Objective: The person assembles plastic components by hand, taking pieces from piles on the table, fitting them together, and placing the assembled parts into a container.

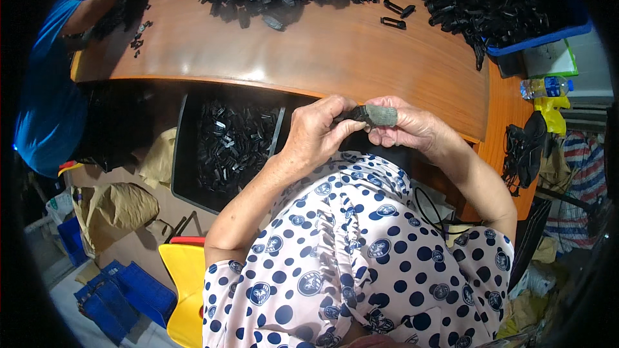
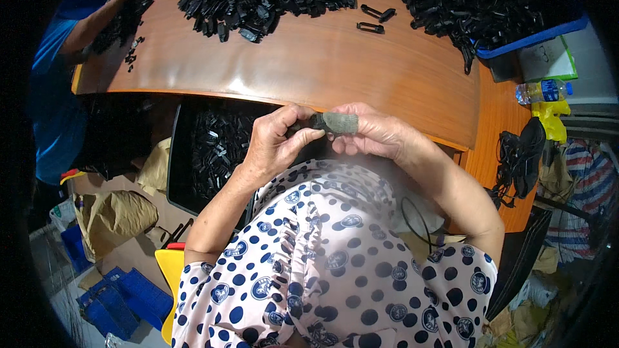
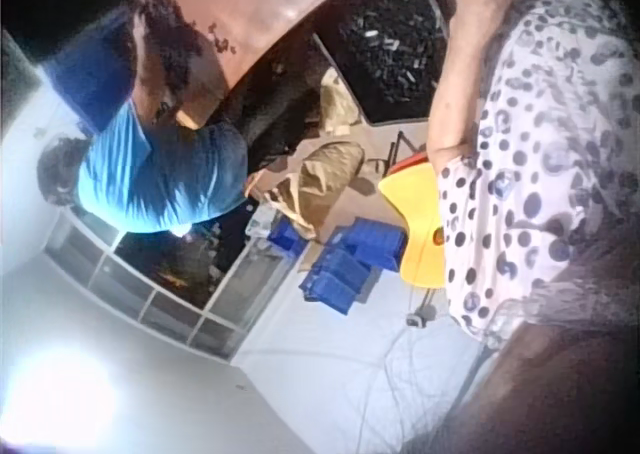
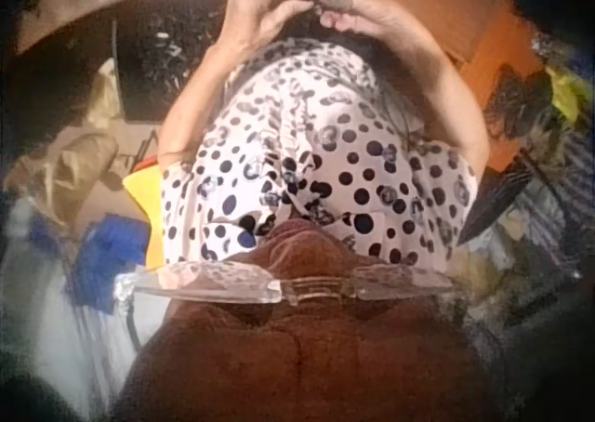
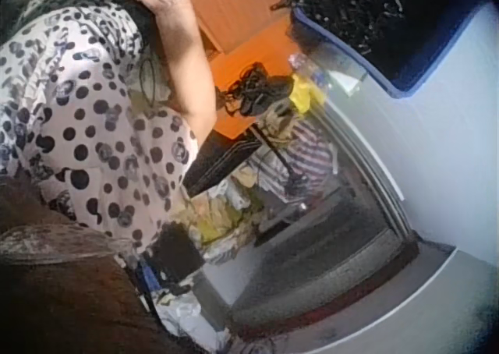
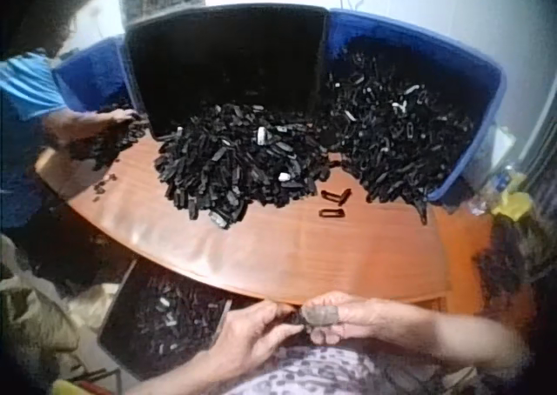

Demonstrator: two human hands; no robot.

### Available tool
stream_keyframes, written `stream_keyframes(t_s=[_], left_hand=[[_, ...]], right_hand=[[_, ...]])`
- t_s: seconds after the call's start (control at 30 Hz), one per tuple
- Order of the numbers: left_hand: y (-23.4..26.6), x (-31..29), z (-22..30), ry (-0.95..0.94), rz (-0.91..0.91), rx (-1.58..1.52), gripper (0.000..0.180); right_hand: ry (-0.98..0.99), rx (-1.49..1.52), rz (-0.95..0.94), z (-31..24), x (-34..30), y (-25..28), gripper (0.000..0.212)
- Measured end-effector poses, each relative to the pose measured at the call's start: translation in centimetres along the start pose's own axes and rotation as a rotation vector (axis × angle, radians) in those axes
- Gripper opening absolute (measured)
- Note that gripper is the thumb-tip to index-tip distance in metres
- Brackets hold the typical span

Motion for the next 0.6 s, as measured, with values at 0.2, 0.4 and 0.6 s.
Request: stream_keyframes(t_s=[0.2,0.4,0.6], left_hand=[[0.4,-1.1,0.7,0.073,0.103,-0.237,0.027],[-0.3,-2.5,0.0,0.301,0.137,-0.726,0.023],[1.1,-2.9,-1.6,0.197,0.122,-0.495,0.024]], right_hand=[[0.268,-0.219,0.022,0.7,-1.2,-3.6,0.047],[0.254,-0.247,-0.136,1.8,-0.9,-4.2,0.060],[0.222,-0.064,-0.144,1.4,0.9,-5.2,0.035]])
Point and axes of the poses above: each hand's wrist, its own x-axis towards the middle knuckle, its own y-axis out of the back of the hand, z = x × y, the point moved 3 cm from there along x, towards the middle knuckle, and after that the axes turned 12 degrees about -y, right-handed, at the moved point
